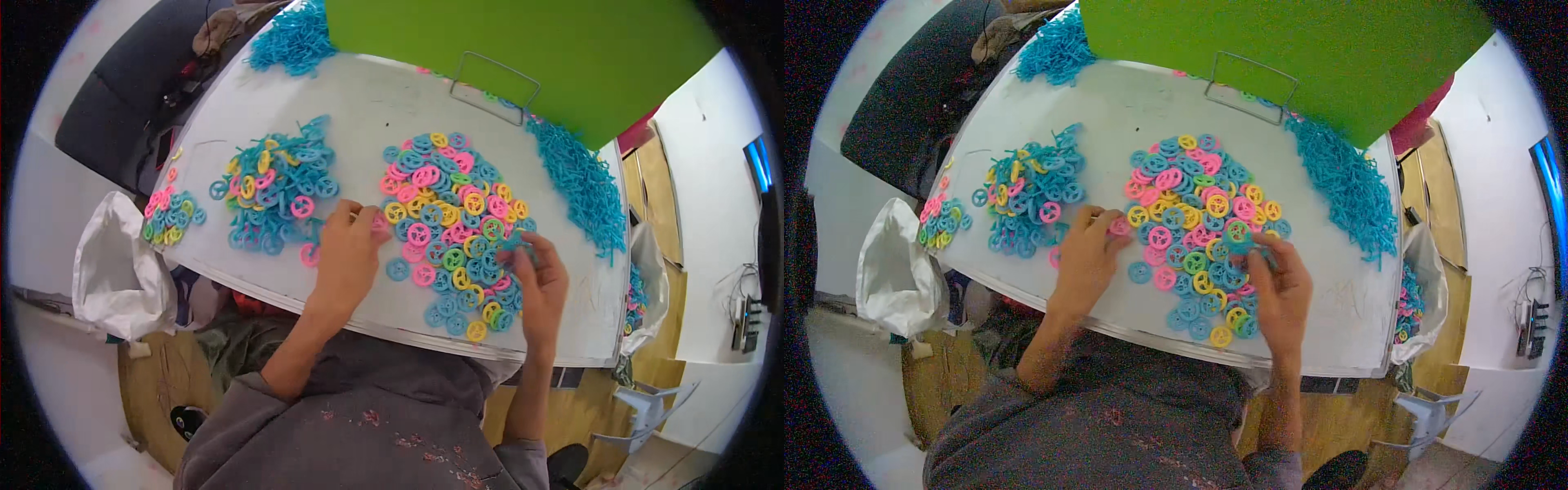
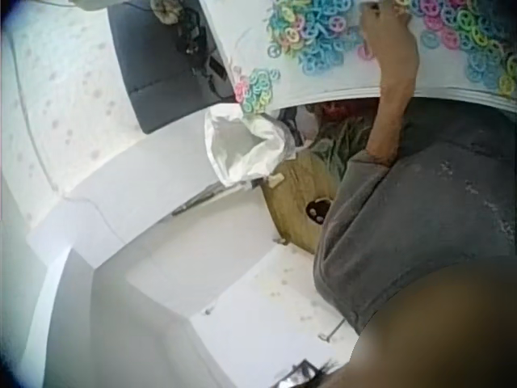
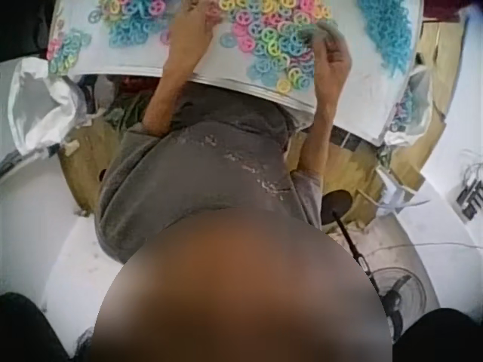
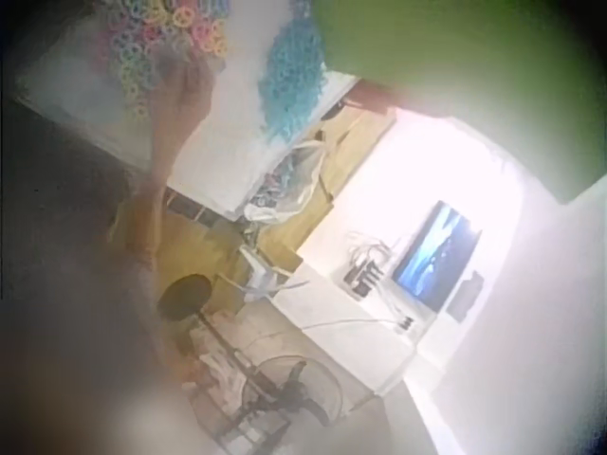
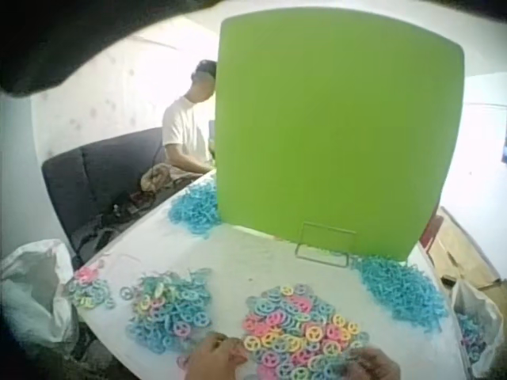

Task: Sorting colorful smiley face rings into separate groups on a workstation table.

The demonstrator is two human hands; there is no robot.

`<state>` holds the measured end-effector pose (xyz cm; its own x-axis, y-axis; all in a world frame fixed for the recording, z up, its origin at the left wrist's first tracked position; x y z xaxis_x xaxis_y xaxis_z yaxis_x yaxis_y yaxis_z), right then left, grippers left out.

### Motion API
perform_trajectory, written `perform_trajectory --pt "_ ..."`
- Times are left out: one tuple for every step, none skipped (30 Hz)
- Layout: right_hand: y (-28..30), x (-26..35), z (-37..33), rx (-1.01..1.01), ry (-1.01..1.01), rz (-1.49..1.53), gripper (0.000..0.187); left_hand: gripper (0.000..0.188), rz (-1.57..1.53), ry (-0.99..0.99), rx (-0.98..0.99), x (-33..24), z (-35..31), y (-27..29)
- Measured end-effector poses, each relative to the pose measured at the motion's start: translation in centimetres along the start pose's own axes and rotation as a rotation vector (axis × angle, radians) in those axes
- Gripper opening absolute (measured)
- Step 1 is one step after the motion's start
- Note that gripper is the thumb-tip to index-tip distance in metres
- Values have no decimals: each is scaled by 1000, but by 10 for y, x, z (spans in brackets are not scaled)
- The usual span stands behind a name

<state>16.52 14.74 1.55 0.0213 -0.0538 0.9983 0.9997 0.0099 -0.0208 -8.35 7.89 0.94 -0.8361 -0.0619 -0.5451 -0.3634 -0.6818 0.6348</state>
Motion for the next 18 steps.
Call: perform_trajectory --pt "-9 -4 -4 6 -2 13 21 22 4 -1 -1 1 0 -2" --pt "-17 -6 -7 12 -3 25 22 23 -2 43 25 6 0 -5" --pt "-22 -11 -11 17 -30 51 25 23 -6 86 53 10 0 -7" --pt "-27 -13 -13 16 -30 55 25 23 -3 83 53 9 1 -5" --pt "-34 -15 -16 39 -4 -38 23 22 -79 126 18 8 3 1" --pt "-40 -16 -17 62 21 -131 22 21 -154 169 -17 7 4 8" --pt "-43 -15 -20 56 19 -129 22 21 -154 165 -12 1 5 13" --pt "-50 0 -23 64 196 -242 21 17 -311 261 8 -1 5 16" --pt "-58 14 -28 78 371 -353 20 14 -463 362 24 0 1 17" --pt "-62 13 -29 79 368 -351 20 14 -460 363 26 -2 -3 18" --pt "-66 16 -31 79 411 -372 20 12 -631 410 70 -6 -7 13" --pt "-68 20 -32 78 458 -397 21 11 -806 455 114 -11 -11 8" --pt "-69 19 -33 79 458 -398 21 11 -808 456 114 -13 -11 7" --pt "-69 19 -34 70 468 -408 21 11 -849 501 163 -14 -14 2" --pt "-68 19 -35 59 478 -418 22 10 -890 545 213 -15 -18 -4" --pt "-68 18 -36 59 478 -420 22 10 -891 546 214 -17 -19 -5" --pt "-68 20 -37 54 498 -411 22 11 -871 495 192 -20 -19 -2" --pt "-68 21 -38 50 519 -403 22 11 -850 445 169 -23 -18 0"
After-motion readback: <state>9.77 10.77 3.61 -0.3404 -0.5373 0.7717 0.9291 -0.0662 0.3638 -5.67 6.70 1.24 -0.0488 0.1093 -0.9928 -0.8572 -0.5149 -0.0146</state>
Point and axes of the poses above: each hand's wrist, its own z-axis towards the middle knuckle, its own y-axis out of the back of the hand, x = y × z, the point moved 9 cm from there along z, towards the middle knuckle, and after that the axes turned 13 degrees about -x, right-handed, at the moved point
